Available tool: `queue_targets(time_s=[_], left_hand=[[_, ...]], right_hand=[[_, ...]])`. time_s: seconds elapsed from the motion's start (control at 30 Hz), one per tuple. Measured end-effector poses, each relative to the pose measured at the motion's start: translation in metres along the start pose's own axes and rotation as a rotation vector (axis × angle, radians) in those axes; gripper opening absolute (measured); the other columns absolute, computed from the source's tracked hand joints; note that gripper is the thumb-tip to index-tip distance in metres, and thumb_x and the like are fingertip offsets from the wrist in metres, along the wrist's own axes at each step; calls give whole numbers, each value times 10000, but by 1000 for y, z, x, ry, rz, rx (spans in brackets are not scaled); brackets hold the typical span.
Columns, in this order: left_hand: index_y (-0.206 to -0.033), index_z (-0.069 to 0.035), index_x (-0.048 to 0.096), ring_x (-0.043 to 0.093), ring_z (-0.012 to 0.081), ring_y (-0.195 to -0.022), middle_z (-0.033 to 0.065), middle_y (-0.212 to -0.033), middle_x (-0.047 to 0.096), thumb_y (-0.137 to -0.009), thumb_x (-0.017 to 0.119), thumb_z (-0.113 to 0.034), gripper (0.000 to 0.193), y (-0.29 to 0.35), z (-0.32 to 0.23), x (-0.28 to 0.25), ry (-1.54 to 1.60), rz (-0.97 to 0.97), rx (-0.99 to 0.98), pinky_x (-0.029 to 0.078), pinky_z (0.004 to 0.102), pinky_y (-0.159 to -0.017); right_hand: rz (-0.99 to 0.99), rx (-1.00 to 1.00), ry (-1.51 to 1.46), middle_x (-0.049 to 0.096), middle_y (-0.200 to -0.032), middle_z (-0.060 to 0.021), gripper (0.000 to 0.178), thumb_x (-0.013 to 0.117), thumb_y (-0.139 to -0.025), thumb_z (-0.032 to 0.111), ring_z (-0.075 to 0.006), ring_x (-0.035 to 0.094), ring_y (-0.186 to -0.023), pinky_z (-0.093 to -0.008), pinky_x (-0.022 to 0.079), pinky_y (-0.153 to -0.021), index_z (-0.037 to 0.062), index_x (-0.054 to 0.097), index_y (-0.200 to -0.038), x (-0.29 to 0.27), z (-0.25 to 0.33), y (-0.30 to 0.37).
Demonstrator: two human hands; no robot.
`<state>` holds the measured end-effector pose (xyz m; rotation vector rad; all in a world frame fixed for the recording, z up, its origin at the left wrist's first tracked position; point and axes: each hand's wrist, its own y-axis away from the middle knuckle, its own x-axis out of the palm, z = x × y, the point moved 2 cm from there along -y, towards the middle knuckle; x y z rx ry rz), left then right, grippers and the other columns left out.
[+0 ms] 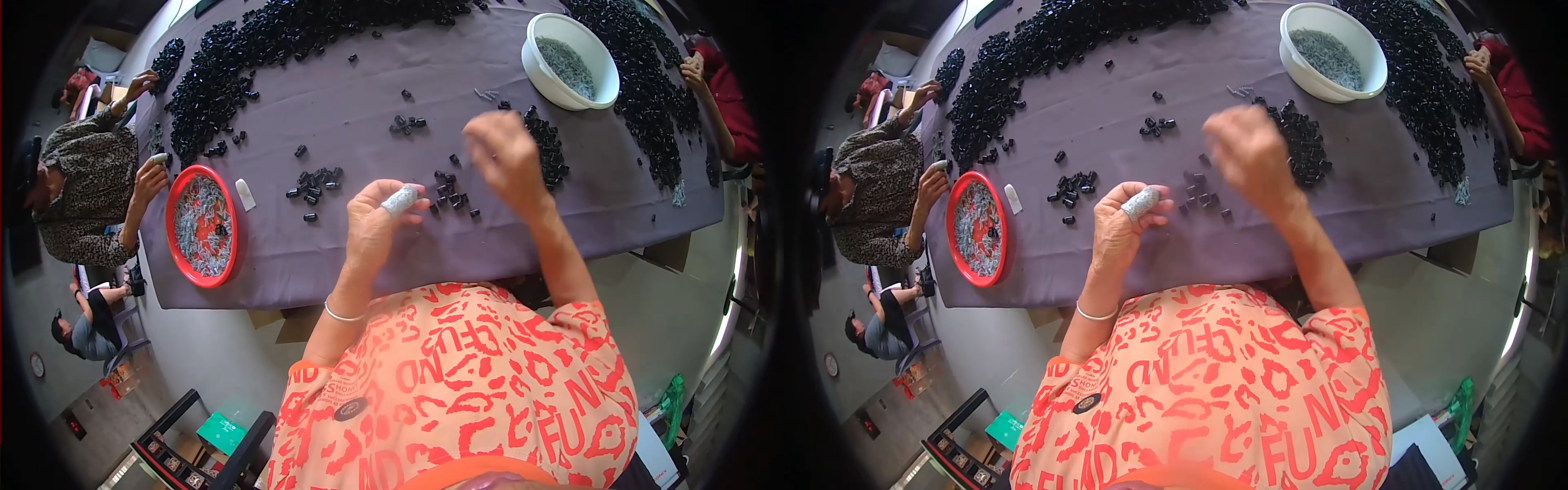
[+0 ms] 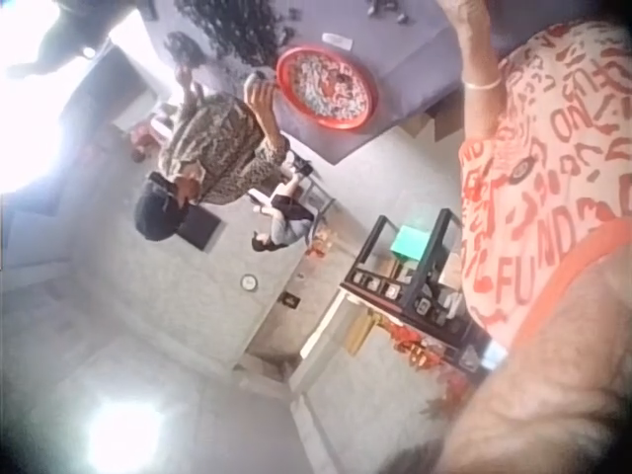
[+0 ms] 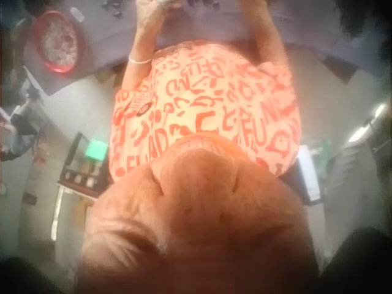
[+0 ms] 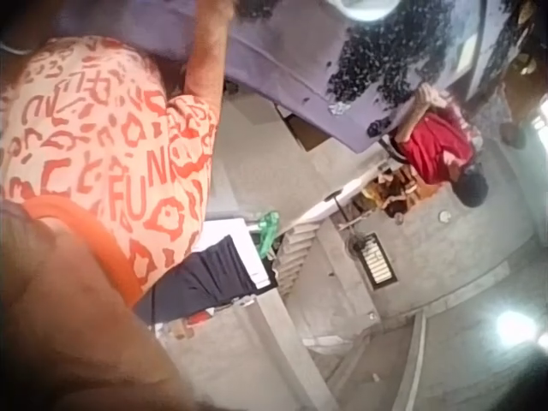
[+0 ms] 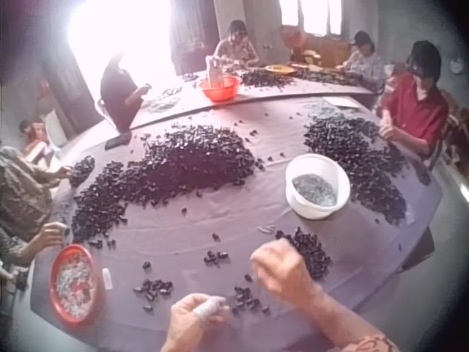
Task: The person assembles small components by picking up springs and plastic parts from the table and fitting them together by hand.
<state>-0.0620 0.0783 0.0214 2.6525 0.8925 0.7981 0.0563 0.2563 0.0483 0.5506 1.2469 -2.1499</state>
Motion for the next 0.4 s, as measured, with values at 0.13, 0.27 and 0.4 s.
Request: queue_targets(time_s=[0.13,0.27,0.4], left_hand=[[-963,6,554,666,215,-795,178,-957,640,-859,618,-100,161,-1,4,-4,223,77,8,583,303,-669],[-1042,13,543,663,210,-811,185,-985,634,-861,619,-111,233,3,5,-11,205,-9,-25,580,310,-677],[-1073,13,564,655,186,-788,146,-974,648,-872,591,-68,219,12,2,-20,173,-85,-58,557,280,-670]], right_hand=[[66,190,339,567,-846,-63,122,653,-754,129,-251,538,-847,-383,425,-752,82,623,-862,9,-58,-22],[284,287,536,552,-842,-36,117,629,-777,224,-230,527,-886,-386,396,-765,120,620,-829,24,-74,-30],[362,191,573,554,-857,-32,146,628,-773,236,-238,524,-894,-401,382,-779,97,609,-810,30,-65,-30]])
